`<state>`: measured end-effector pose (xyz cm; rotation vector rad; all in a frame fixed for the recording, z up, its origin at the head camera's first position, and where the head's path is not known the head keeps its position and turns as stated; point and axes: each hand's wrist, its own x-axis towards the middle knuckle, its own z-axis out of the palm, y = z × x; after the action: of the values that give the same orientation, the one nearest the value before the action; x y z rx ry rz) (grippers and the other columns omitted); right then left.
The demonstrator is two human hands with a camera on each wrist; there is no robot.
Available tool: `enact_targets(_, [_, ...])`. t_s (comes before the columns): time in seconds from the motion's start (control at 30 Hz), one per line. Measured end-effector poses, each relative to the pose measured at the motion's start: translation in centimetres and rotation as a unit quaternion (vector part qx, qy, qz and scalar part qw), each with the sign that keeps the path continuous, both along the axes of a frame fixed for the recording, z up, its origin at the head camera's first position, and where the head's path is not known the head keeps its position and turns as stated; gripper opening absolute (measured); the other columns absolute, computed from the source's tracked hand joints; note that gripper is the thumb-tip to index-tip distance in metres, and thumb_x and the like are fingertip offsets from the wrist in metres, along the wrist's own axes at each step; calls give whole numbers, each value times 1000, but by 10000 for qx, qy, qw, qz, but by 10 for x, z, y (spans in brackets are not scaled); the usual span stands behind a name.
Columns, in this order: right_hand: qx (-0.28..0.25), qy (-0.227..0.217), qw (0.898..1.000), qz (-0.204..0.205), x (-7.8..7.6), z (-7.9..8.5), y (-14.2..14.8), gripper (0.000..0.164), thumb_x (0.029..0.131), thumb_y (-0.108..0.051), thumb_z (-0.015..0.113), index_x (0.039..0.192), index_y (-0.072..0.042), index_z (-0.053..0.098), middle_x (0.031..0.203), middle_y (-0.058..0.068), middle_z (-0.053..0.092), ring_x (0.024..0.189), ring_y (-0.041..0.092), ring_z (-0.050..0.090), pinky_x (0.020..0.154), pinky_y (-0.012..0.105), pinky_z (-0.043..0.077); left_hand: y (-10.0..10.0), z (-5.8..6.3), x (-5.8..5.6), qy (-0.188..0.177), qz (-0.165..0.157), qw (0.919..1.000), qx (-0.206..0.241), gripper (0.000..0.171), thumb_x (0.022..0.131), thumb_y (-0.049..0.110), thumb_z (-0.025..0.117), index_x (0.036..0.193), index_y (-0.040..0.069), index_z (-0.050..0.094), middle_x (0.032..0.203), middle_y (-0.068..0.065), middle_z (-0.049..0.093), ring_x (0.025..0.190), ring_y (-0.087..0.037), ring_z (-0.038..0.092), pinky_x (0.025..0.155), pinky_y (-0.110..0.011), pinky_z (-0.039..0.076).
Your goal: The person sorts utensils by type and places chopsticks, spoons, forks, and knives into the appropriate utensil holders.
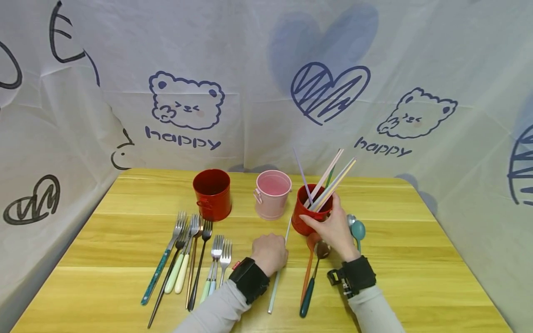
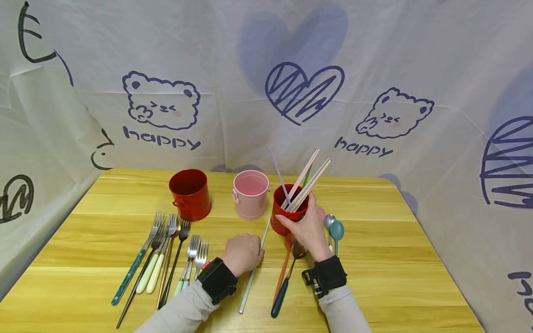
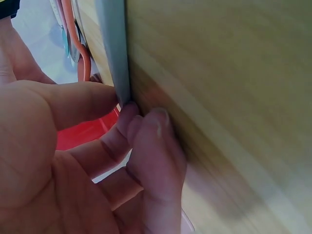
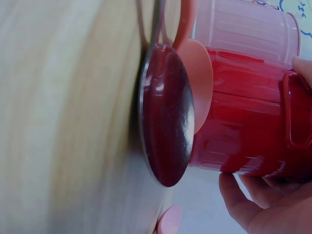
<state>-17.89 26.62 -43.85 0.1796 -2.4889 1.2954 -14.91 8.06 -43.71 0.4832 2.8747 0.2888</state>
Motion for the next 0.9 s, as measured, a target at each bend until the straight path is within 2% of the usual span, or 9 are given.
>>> enact_targets(0.23, [-89,93,9999,51,8,15,-9,82,74,-19,81,138,-2,32,129,24,51,112,39,52,91,57,44,0,1,-1,-81,107,9997,199,17,85,23,61,77,8,65,72,-6,62,63,-24,60,51,-39,49])
enact_targets(0.5, [-19,-16,10000,80,1,3,1,87,74,-36,79,140,-8,30,132,13,51,115,30,52,94,53,44,-1,-1,-3,44,211,9986,487,25,79,26,67,64,10,56,60,-2,53,55,-21,54,48,-37,48])
enact_targets(0.9, [41,-10,10000,58,0,0,1,88,73,-38,79,140,-10,29,132,13,50,115,30,51,94,53,44,-7,0,-6,208,284,9950,935,29,73,26,70,56,12,51,53,1,42,49,-19,47,43,-32,38])
